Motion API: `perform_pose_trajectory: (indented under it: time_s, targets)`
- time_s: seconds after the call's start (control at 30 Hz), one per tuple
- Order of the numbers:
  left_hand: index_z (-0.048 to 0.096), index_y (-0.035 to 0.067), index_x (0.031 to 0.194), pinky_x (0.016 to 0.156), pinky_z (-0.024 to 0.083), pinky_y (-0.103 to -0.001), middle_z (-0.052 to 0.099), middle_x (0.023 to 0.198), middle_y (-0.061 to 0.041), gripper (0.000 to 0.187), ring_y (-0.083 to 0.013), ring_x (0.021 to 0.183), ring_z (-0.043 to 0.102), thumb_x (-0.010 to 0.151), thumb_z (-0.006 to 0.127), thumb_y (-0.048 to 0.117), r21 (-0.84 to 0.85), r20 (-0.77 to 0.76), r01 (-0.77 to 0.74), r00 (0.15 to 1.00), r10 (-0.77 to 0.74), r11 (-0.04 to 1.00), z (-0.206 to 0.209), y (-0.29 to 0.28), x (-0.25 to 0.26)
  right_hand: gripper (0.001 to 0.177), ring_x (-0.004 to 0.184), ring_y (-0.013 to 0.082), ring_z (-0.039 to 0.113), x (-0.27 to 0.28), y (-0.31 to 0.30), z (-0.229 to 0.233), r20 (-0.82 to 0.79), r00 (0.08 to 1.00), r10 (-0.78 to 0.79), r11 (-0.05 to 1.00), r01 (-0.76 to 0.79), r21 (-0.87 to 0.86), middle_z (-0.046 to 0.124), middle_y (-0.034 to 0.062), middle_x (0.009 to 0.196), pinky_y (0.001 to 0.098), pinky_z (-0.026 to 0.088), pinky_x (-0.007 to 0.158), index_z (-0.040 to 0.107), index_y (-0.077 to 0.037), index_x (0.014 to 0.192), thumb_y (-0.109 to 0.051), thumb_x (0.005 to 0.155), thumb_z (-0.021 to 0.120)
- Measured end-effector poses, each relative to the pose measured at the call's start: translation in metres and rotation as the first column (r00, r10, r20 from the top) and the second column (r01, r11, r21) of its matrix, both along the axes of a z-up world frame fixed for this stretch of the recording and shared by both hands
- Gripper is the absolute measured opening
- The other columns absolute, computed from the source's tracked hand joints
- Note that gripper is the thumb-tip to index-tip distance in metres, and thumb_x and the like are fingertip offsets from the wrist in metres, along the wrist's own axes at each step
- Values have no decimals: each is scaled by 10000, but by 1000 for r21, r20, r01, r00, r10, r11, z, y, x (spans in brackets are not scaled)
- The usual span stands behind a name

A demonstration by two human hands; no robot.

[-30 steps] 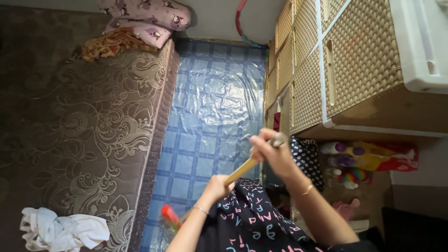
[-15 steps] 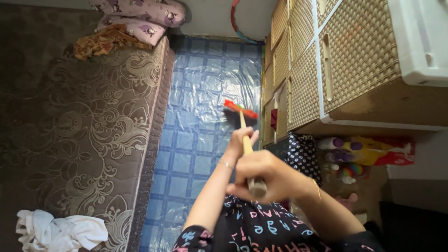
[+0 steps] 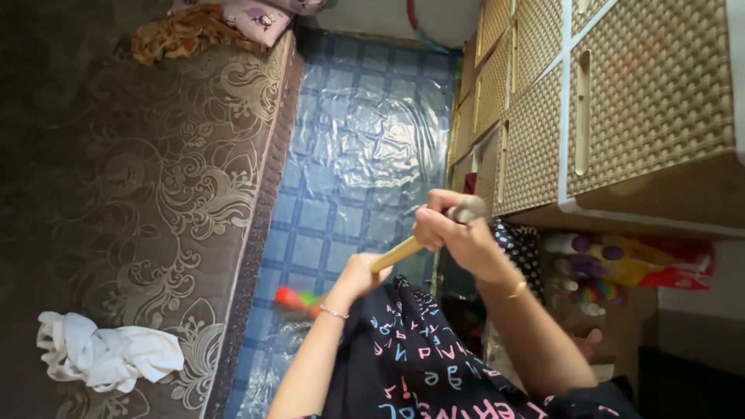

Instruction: Sweeping the floor with a broom.

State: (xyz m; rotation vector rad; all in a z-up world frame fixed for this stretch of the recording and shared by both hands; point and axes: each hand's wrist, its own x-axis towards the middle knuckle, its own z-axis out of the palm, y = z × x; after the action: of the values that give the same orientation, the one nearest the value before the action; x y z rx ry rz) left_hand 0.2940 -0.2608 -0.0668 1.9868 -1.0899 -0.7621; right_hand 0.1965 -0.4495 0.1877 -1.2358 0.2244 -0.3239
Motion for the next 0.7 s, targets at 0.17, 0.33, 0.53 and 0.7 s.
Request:
perform_pose_trajectory:
  time_s: [0.17,0.33,0.53,0.7]
  targets:
    - [753,109,878,787,576,-407,748,839,-154,200,-327,830,734,780,739,284,219,-130,104,989,-76,970,-50,10,12,313,525,142,524,6,-15,-51,-177,964,-198,978,207,29,519,33,563,299,454,534,505,-59,680,-19,980,585]
    - [756,132,915,761,560,-415,741,839,-151,207,-328,815,723,774,736,283,205,-162,243,964,-212,948,22,-56,23,292,485,123,493,-5,-52,-14,-16,925,-380,925,380,-34,494,19,550,305,472,543,503,-81,718,5,996,522]
    - [643,55,831,673,527,-444,671,785,-192,241,-390,767,670,832,744,274,-105,-87,329,937,-338,938,130,-144,40,309,466,101,470,-26,-54,99,360,903,-233,940,304,-153,496,-14,555,313,399,499,477,-104,731,-105,1015,597]
    - [571,49,772,659,503,-437,613,732,-177,305,-373,712,632,922,732,260,-456,31,201,977,-211,867,101,-197,72,372,527,208,512,23,-31,118,254,961,110,656,122,-745,459,31,600,356,372,529,474,-99,689,-127,894,782]
